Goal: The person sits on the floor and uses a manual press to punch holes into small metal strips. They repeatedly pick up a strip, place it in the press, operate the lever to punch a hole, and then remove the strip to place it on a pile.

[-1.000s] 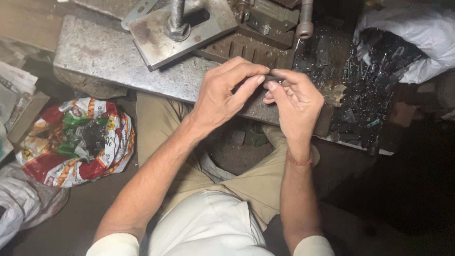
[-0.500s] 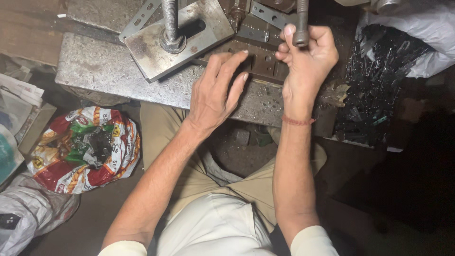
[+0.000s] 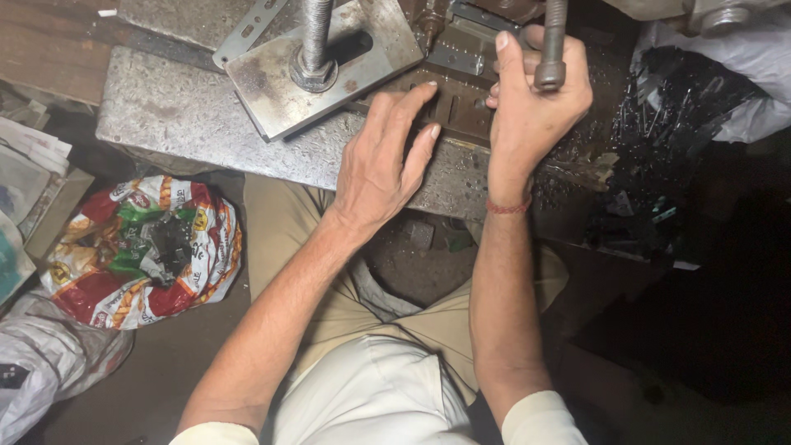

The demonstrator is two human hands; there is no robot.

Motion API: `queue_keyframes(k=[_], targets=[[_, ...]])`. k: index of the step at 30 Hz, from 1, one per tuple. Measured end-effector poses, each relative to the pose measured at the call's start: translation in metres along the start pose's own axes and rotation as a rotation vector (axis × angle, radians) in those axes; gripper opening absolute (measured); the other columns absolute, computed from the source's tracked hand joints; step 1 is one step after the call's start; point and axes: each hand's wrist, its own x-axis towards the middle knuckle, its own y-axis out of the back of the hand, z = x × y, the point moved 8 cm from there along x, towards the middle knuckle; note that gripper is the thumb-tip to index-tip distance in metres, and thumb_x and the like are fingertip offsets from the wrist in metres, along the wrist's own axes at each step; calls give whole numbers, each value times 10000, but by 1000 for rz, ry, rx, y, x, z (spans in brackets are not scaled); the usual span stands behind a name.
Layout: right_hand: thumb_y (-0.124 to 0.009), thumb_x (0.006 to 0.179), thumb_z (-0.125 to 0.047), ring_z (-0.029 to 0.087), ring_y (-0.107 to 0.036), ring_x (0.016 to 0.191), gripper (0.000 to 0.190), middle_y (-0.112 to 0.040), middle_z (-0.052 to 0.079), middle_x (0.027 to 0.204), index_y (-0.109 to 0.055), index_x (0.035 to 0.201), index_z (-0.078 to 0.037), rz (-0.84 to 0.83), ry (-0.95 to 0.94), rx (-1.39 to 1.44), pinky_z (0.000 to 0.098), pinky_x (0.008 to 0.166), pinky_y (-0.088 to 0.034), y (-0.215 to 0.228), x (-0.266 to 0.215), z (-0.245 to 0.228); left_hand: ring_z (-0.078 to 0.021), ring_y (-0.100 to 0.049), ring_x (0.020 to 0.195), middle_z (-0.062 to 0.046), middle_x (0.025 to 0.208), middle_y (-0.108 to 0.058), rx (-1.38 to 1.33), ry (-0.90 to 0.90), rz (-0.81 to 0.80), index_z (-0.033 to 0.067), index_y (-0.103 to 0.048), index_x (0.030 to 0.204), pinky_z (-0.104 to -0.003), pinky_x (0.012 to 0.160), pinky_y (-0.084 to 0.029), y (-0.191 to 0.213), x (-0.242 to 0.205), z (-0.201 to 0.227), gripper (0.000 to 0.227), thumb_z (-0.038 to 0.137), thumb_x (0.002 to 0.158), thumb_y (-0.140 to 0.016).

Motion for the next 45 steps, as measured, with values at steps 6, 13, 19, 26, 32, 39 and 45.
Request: queue_keyframes(k=[6,13,19,26,32,39,45], targets=[[-814,967,-27,65,-642,555,156,-728,68,718,-663,953,8,-9,3,-36,188,452,-429,-16,5,-1,-310,-685,1014,-128,1206,-608,9,-18,36,83,-535,1406,-396,825,-585,1,-2,-3,385,87,1054,-691],[-815,961,-18,54,-563,542,212,-683,57,721,-607,992,-1,19,-67,74,201,436,-383,6,-15,-10,-245,-661,993,-80,1361,-590,317,-265,36,99,-543,1432,-337,813,-581,-8,-7,17,460,70,995,-684],[-764,986,-33,43,-586,586,150,-684,38,763,-628,1041,-4,135,-201,-19,185,455,-422,99,-72,18,-185,-595,778,-128,1419,-582,793,-409,4,2,-631,1349,-286,625,-518,-45,15,14,500,70,855,-647],[-740,982,-47,50,-611,618,111,-695,38,787,-656,1010,19,150,-255,-96,177,451,-415,176,-60,74,-209,-610,795,-63,1122,-580,845,-483,-24,75,-653,1055,-351,633,-512,-60,36,7,155,115,910,-689],[-790,944,-76,145,-771,832,141,-799,80,969,-784,1067,-8,-101,58,-440,278,717,-605,135,-2,62,-229,-649,830,-90,1104,-615,663,-440,-179,66,-690,1202,-359,640,-513,-28,-3,50,278,86,925,-701],[-889,818,-181,279,-766,757,208,-785,135,838,-802,937,-34,-139,106,-719,397,724,-576,88,35,56,-265,-702,935,-144,1063,-706,411,148,107,11,-719,1191,-361,861,-556,106,-127,-8,112,22,1079,-715],[-851,734,-161,303,-768,768,134,-781,112,811,-818,857,-116,-147,65,-909,403,734,-595,96,40,88,-296,-693,923,-178,1014,-715,571,525,188,-11,-746,1183,-400,841,-530,198,-258,-142,144,28,1052,-699]])
